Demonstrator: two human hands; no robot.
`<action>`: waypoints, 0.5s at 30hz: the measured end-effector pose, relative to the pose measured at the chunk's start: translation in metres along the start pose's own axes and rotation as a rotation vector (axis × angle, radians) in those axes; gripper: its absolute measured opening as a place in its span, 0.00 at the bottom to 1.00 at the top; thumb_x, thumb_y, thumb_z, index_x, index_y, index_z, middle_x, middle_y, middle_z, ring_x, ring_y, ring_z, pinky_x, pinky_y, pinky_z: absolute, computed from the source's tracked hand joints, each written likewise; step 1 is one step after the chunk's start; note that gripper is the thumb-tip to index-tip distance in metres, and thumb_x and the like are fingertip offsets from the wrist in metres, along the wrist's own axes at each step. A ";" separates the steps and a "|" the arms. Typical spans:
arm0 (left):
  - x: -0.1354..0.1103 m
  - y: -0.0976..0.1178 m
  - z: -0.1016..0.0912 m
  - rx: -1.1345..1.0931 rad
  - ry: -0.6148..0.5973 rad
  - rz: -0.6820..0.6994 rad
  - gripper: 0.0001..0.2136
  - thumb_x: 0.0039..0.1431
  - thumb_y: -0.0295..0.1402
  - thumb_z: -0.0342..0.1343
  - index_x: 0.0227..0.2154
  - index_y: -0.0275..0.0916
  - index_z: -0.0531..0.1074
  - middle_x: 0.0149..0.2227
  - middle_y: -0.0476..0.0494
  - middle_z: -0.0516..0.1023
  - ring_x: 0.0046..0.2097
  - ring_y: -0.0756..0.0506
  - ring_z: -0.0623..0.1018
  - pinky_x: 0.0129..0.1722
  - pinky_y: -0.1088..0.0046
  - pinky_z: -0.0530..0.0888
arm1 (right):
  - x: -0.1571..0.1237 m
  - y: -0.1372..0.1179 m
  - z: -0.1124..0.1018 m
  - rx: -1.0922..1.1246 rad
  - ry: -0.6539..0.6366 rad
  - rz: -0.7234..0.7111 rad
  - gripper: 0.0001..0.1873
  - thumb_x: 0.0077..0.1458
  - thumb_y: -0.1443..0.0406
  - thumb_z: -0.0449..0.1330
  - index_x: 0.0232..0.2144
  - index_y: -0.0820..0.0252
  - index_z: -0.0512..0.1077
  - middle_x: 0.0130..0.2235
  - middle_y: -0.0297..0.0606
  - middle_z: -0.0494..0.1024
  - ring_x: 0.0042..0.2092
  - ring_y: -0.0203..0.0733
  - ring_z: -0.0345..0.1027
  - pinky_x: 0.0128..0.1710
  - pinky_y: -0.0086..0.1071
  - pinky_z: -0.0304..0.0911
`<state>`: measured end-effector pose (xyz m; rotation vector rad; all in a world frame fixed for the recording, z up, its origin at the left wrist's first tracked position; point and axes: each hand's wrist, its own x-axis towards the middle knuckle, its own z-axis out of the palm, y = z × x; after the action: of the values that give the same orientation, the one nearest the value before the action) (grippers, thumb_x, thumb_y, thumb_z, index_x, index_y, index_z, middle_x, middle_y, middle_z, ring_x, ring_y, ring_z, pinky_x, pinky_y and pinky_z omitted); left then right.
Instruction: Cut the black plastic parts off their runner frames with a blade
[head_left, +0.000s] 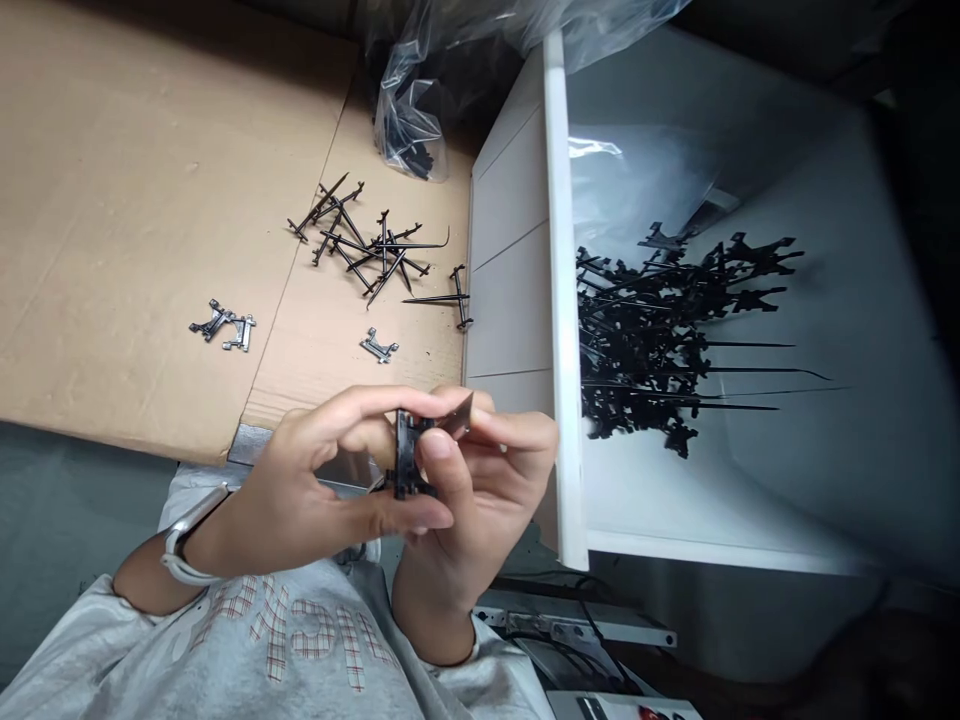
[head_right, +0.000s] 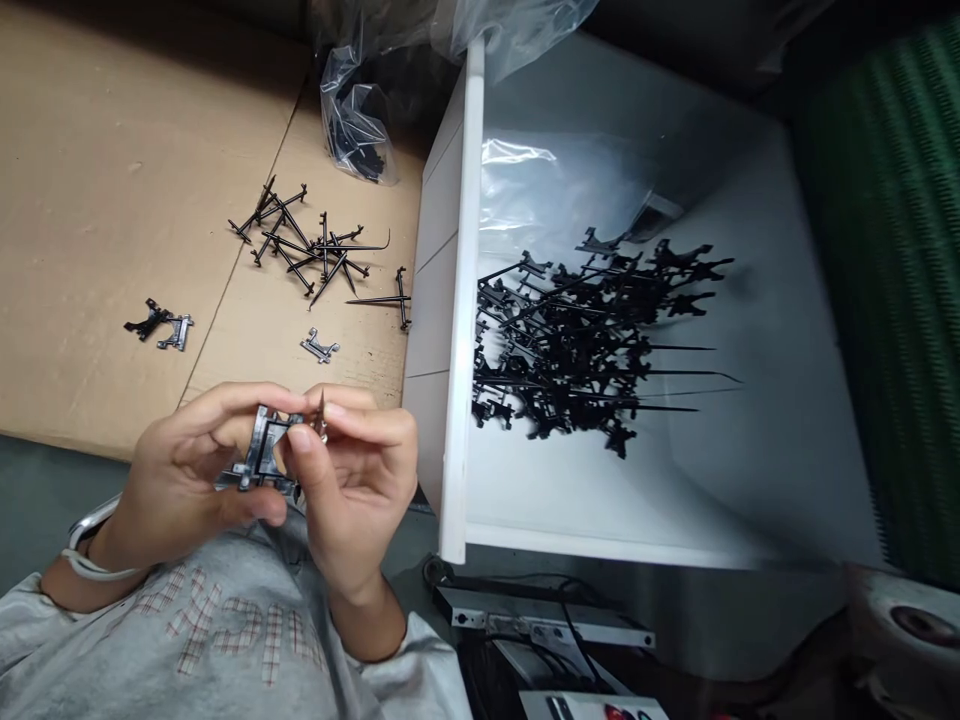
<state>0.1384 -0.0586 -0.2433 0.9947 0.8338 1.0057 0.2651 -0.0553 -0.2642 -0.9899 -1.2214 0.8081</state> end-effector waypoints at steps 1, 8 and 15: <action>0.001 -0.002 0.000 -0.020 -0.004 0.008 0.22 0.54 0.33 0.67 0.54 0.47 0.74 0.33 0.48 0.80 0.35 0.48 0.78 0.44 0.72 0.76 | -0.001 0.000 0.000 0.009 0.004 0.022 0.05 0.62 0.65 0.59 0.40 0.52 0.66 0.35 0.32 0.74 0.31 0.33 0.72 0.27 0.27 0.68; 0.003 -0.016 0.002 -0.044 0.041 0.108 0.23 0.50 0.35 0.70 0.51 0.52 0.77 0.41 0.48 0.77 0.39 0.49 0.75 0.42 0.77 0.74 | -0.001 0.001 0.005 0.146 -0.001 0.032 0.06 0.62 0.69 0.58 0.40 0.52 0.68 0.34 0.31 0.73 0.25 0.29 0.67 0.21 0.23 0.65; -0.003 0.002 -0.011 0.411 0.102 0.315 0.17 0.52 0.27 0.68 0.45 0.45 0.76 0.48 0.40 0.74 0.53 0.42 0.73 0.50 0.70 0.72 | 0.003 -0.003 -0.014 0.070 -0.153 -0.198 0.15 0.58 0.76 0.58 0.45 0.57 0.74 0.39 0.39 0.74 0.36 0.35 0.70 0.24 0.26 0.65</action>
<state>0.1268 -0.0579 -0.2447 1.4680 1.0129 1.1856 0.2794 -0.0562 -0.2614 -0.7472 -1.3888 0.7747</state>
